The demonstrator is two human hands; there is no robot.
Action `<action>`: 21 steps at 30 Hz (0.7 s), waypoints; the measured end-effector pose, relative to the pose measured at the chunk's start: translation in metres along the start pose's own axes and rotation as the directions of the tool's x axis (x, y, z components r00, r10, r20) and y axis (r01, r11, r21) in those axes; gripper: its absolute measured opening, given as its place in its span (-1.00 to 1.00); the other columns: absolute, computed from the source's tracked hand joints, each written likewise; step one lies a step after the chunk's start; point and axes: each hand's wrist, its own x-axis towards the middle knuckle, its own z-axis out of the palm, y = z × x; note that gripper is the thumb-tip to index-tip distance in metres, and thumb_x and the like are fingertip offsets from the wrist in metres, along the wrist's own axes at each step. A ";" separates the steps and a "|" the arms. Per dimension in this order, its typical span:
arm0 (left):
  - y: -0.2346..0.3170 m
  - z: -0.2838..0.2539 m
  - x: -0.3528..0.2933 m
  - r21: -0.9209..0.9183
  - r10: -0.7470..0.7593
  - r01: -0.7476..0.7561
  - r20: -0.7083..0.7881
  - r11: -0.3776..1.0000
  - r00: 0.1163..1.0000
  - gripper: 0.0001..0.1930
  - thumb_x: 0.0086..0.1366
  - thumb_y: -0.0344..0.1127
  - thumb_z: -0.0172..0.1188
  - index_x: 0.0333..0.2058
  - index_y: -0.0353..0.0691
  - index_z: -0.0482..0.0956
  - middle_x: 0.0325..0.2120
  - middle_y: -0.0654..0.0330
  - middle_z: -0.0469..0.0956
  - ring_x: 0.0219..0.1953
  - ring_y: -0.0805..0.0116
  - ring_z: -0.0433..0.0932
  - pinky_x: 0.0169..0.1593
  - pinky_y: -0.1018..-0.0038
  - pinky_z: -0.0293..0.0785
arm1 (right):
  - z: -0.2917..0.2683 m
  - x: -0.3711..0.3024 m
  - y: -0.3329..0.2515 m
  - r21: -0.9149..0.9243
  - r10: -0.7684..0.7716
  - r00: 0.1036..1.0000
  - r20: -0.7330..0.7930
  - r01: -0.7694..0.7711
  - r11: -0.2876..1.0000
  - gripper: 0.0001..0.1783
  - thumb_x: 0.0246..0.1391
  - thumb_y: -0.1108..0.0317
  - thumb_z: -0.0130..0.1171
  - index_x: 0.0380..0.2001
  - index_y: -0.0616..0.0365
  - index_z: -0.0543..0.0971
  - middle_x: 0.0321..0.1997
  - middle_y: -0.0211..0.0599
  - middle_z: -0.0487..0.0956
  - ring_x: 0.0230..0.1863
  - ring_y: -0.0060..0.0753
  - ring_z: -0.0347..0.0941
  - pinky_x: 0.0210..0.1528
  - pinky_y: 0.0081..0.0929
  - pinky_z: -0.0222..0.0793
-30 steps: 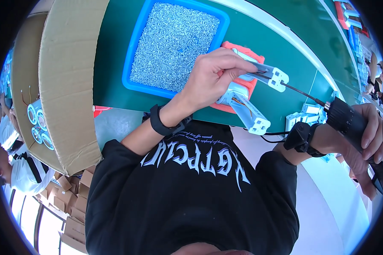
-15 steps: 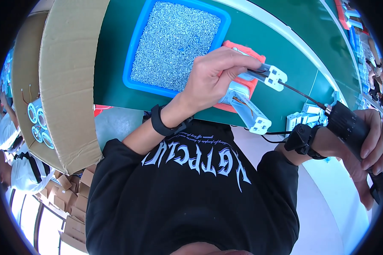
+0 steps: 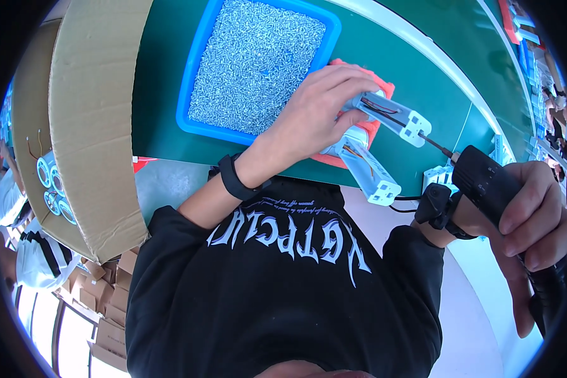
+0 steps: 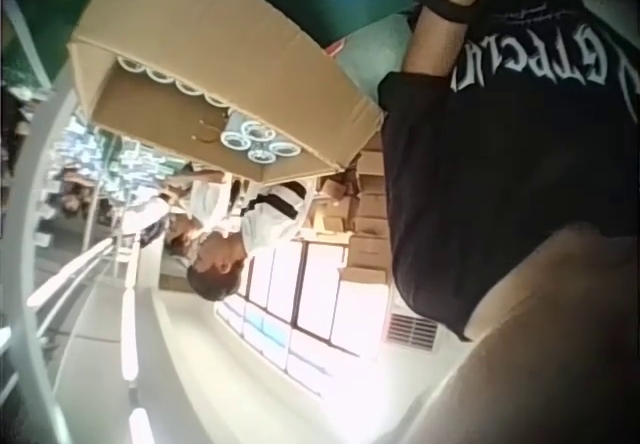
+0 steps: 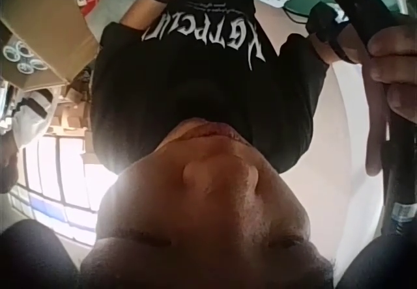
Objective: The person places batteries into a holder, fits a plastic casing over them, and secures the assembly by picking up screws from a tray and driving them into the casing with a power screwdriver.
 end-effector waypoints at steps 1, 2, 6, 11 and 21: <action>0.000 0.000 0.000 -0.012 -0.024 0.024 0.015 1.000 1.000 -0.50 -0.10 -0.60 0.33 -0.08 -0.17 0.55 -0.09 0.16 0.54 0.04 0.11 0.46 0.14 0.25 0.39 | 0.001 0.000 0.000 -0.007 0.001 1.000 -0.010 -0.001 1.000 -0.31 0.13 -0.17 0.09 0.20 -0.06 0.24 -0.43 -0.28 0.40 -0.58 -0.34 0.42 -0.61 -0.40 0.50; 0.000 0.000 -0.001 -0.014 -0.024 0.024 0.014 1.000 1.000 -0.50 -0.10 -0.60 0.33 -0.08 -0.17 0.55 -0.09 0.16 0.54 0.04 0.11 0.46 0.14 0.25 0.39 | 0.001 0.000 0.000 -0.007 0.003 1.000 -0.010 -0.003 1.000 -0.31 0.13 -0.17 0.09 0.20 -0.06 0.24 -0.43 -0.28 0.40 -0.58 -0.34 0.42 -0.61 -0.40 0.50; -0.001 0.000 0.000 0.002 -0.048 0.047 0.021 0.999 0.999 -0.52 -0.10 -0.61 0.32 -0.10 -0.18 0.57 -0.09 0.17 0.55 0.01 0.12 0.47 0.08 0.26 0.42 | -0.007 0.000 -0.001 0.002 0.110 0.989 0.101 -0.111 0.994 -0.44 0.02 -0.07 0.22 -0.05 0.02 0.32 -0.49 -0.28 0.45 -0.59 -0.39 0.46 -0.56 -0.51 0.51; -0.002 -0.003 -0.001 0.032 -0.036 0.035 0.019 0.999 0.999 -0.53 -0.09 -0.61 0.31 -0.11 -0.18 0.57 -0.09 0.16 0.55 -0.04 0.13 0.48 0.03 0.29 0.45 | -0.022 0.001 -0.008 0.006 0.232 0.941 0.247 -0.241 0.971 -0.55 -0.10 0.06 0.39 -0.36 0.12 0.43 -0.56 -0.28 0.52 -0.61 -0.44 0.51 -0.50 -0.64 0.54; -0.005 -0.001 0.000 -0.022 -0.062 0.063 0.043 0.998 0.997 -0.54 -0.07 -0.57 0.32 -0.11 -0.18 0.56 -0.08 0.15 0.54 -0.05 0.10 0.47 0.04 0.27 0.42 | -0.026 -0.004 -0.001 -0.023 0.162 0.982 0.101 -0.160 0.987 -0.78 0.03 0.30 0.26 -0.46 0.21 0.48 -0.47 -0.23 0.55 -0.51 -0.44 0.52 -0.30 -0.54 0.54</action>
